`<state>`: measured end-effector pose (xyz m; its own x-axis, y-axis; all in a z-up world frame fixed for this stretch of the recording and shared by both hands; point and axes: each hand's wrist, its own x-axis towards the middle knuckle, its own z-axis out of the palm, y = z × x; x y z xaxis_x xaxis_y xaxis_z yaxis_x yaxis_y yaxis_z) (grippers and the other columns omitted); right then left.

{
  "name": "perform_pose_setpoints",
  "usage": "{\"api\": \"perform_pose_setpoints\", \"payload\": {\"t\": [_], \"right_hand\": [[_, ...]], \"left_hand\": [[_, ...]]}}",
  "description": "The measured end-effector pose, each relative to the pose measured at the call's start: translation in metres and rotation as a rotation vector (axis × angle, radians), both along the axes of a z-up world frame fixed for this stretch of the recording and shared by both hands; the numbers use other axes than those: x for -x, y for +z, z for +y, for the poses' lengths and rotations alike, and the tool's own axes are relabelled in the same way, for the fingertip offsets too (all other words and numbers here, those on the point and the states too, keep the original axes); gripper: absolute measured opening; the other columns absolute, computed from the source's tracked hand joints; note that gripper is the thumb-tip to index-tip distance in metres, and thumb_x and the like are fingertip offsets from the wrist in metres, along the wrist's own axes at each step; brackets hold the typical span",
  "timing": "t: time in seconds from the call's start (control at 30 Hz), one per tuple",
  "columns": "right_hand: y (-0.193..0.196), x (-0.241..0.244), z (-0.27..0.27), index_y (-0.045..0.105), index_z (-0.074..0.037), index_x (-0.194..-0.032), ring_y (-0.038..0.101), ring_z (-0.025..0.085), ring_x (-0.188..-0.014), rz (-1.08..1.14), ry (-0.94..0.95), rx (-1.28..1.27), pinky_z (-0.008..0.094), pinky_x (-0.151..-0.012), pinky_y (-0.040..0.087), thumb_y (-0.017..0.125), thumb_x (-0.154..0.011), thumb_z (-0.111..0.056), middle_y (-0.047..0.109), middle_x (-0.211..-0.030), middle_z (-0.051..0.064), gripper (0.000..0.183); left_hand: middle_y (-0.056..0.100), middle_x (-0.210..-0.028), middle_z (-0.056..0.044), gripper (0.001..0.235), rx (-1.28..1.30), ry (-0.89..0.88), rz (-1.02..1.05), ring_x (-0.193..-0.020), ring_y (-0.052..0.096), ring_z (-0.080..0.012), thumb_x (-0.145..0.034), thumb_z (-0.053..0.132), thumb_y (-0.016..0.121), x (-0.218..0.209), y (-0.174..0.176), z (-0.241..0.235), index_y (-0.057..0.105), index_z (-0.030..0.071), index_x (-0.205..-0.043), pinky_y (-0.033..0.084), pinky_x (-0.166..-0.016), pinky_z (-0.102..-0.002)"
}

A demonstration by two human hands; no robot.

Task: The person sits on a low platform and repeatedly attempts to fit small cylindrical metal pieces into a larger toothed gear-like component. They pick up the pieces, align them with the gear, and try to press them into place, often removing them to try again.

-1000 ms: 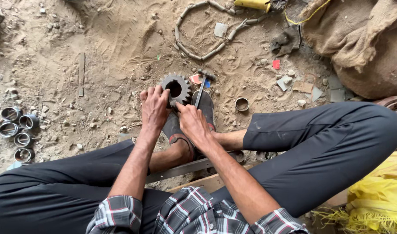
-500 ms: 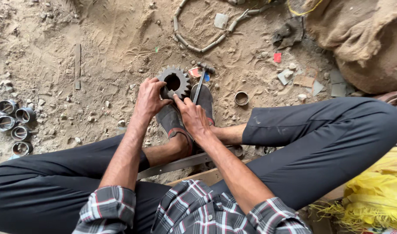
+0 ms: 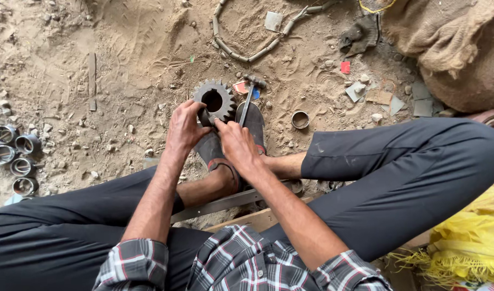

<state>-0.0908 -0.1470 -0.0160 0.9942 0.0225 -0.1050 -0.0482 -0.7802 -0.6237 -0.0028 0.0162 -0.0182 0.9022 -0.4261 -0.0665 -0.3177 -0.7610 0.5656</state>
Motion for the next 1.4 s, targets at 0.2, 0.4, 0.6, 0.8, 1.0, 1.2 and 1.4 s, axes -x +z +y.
{"api": "perform_pose_setpoints", "payload": {"t": [0.2,0.4,0.6,0.8,1.0,1.2,1.4], "right_hand": [[0.000,0.006,-0.001,0.053,-0.013,-0.143,0.071,0.042,-0.076,0.021,0.043,0.140,0.050,-0.063,0.059,0.076,-0.068,-0.011,0.064,-0.100,0.018,0.079],[0.006,0.004,-0.006,0.056,-0.010,-0.146,0.070,0.042,-0.077,-0.010,-0.006,0.001,0.053,-0.066,0.057,0.050,-0.093,0.004,0.065,-0.098,0.021,0.055],[0.014,0.002,-0.004,0.060,-0.007,-0.140,0.070,0.045,-0.081,-0.007,-0.058,-0.125,0.054,-0.067,0.057,0.050,-0.093,0.002,0.068,-0.099,0.025,0.049],[0.008,-0.003,-0.003,0.062,-0.007,-0.139,0.072,0.041,-0.077,0.017,-0.033,-0.088,0.049,-0.061,0.059,0.053,-0.096,0.003,0.069,-0.096,0.026,0.045],[0.002,0.000,-0.004,0.056,-0.008,-0.147,0.072,0.035,-0.069,0.000,0.035,0.020,0.042,-0.052,0.058,0.050,-0.092,0.009,0.067,-0.093,0.022,0.057],[-0.007,0.007,-0.011,0.061,-0.010,-0.138,0.070,0.041,-0.073,-0.071,-0.003,0.004,0.052,-0.061,0.057,0.052,-0.095,0.000,0.067,-0.093,0.021,0.046],[-0.007,0.003,0.011,0.064,-0.012,-0.133,0.071,0.045,-0.082,0.050,-0.035,-0.056,0.055,-0.068,0.058,0.056,-0.092,-0.005,0.070,-0.095,0.025,0.042]], "left_hand": [[0.070,-0.103,-0.017,0.061,0.058,-0.055,0.021,-0.098,0.068,-0.0361,-0.058,0.014,0.095,-0.012,0.018,-0.009,0.074,0.002,-0.115,0.055,-0.086,-0.044],[0.069,-0.113,-0.016,0.068,-0.098,-0.088,-0.128,-0.103,0.067,-0.0338,-0.059,0.011,0.093,-0.005,0.015,-0.012,0.069,-0.001,-0.121,0.056,-0.089,-0.043],[0.067,-0.115,-0.016,0.064,-0.297,-0.006,-0.248,-0.101,0.066,-0.0289,-0.070,0.000,0.087,0.013,0.006,-0.024,0.067,0.001,-0.132,0.059,-0.087,-0.036],[0.069,-0.108,-0.015,0.061,-0.122,0.013,-0.083,-0.102,0.067,-0.0330,-0.062,0.007,0.092,0.005,0.018,-0.015,0.070,0.001,-0.117,0.057,-0.089,-0.042],[0.070,-0.109,-0.015,0.062,-0.122,0.022,0.007,-0.101,0.068,-0.0328,-0.062,0.008,0.092,-0.003,0.012,-0.009,0.071,0.001,-0.119,0.056,-0.089,-0.042],[0.068,-0.113,-0.017,0.064,0.003,-0.080,-0.015,-0.108,0.066,-0.0368,-0.063,0.006,0.087,-0.006,-0.005,-0.015,0.066,0.003,-0.123,0.055,-0.093,-0.044],[0.063,-0.137,-0.017,0.048,-0.120,-0.066,-0.378,-0.119,0.064,-0.0338,-0.089,-0.003,0.078,0.014,-0.015,-0.006,0.061,0.008,-0.133,0.056,-0.100,-0.042]]}}
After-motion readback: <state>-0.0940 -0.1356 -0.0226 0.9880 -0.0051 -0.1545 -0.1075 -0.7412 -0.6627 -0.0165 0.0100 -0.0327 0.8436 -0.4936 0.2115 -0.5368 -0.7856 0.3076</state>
